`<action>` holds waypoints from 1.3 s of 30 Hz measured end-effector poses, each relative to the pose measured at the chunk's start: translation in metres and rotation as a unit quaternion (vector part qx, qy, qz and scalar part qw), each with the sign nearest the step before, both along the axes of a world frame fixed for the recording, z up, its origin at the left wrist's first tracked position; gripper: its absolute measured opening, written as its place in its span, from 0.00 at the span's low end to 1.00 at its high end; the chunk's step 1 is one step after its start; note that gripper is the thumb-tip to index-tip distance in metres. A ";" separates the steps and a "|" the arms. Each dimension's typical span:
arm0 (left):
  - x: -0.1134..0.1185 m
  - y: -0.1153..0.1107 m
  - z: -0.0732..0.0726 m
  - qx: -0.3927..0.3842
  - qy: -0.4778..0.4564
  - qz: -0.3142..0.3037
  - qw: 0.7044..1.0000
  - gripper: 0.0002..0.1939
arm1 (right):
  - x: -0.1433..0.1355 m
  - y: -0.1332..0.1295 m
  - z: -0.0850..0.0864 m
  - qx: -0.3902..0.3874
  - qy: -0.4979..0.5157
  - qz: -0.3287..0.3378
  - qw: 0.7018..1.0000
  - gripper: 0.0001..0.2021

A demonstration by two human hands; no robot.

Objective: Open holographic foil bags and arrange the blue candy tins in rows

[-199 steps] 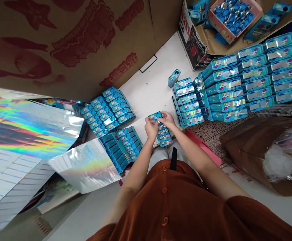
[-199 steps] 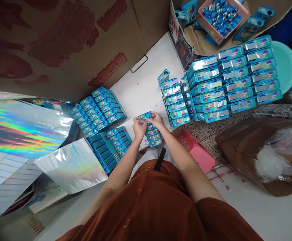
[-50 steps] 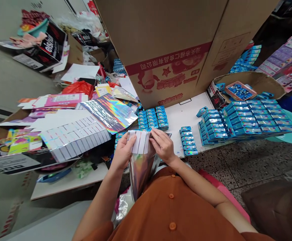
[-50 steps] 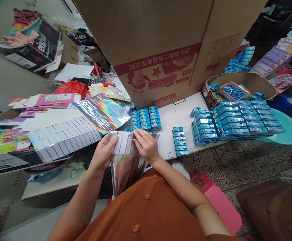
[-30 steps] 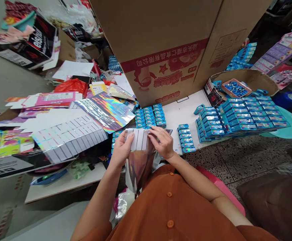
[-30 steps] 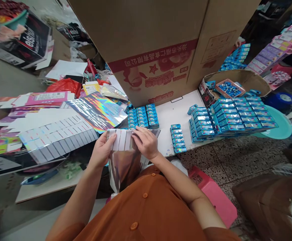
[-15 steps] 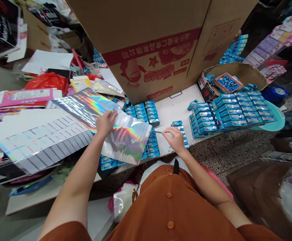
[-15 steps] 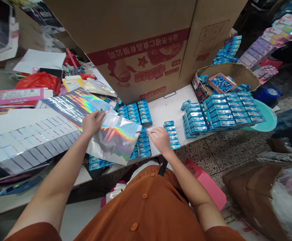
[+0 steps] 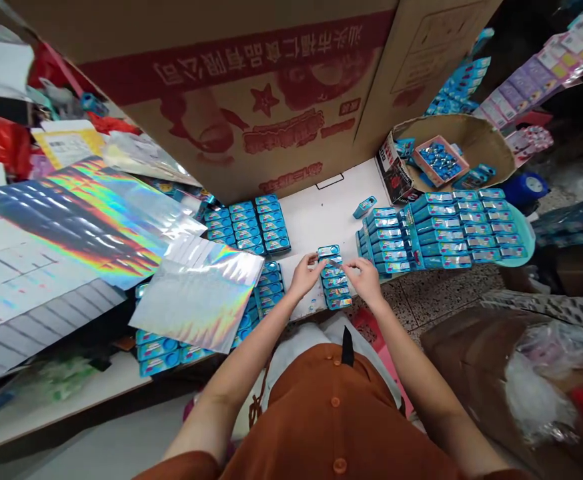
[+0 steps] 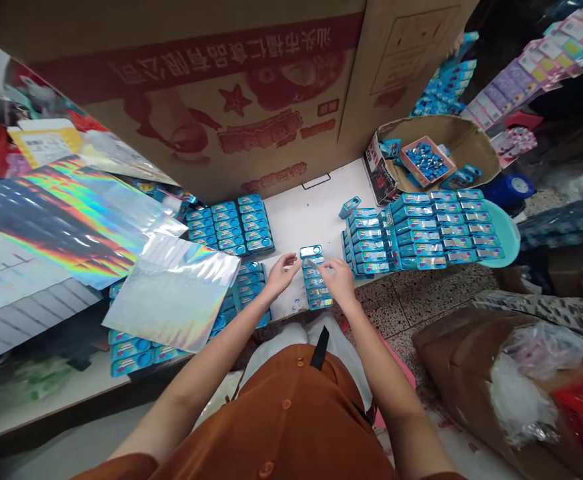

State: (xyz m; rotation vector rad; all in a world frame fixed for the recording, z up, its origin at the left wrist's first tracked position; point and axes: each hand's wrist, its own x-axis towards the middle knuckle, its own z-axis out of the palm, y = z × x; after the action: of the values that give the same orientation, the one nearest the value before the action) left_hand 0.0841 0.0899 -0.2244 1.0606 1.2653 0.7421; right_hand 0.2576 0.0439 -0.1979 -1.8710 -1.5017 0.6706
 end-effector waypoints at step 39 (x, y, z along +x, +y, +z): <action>0.074 0.042 -0.092 -0.069 0.205 0.132 0.967 0.10 | 0.038 0.092 -0.152 -0.217 0.177 -0.138 0.950 0.10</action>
State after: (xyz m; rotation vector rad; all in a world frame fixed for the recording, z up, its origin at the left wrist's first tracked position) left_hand 0.1580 0.1320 -0.3166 0.9700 1.8145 0.6376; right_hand 0.2951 0.1358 -0.3497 -2.0835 -0.8880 1.1997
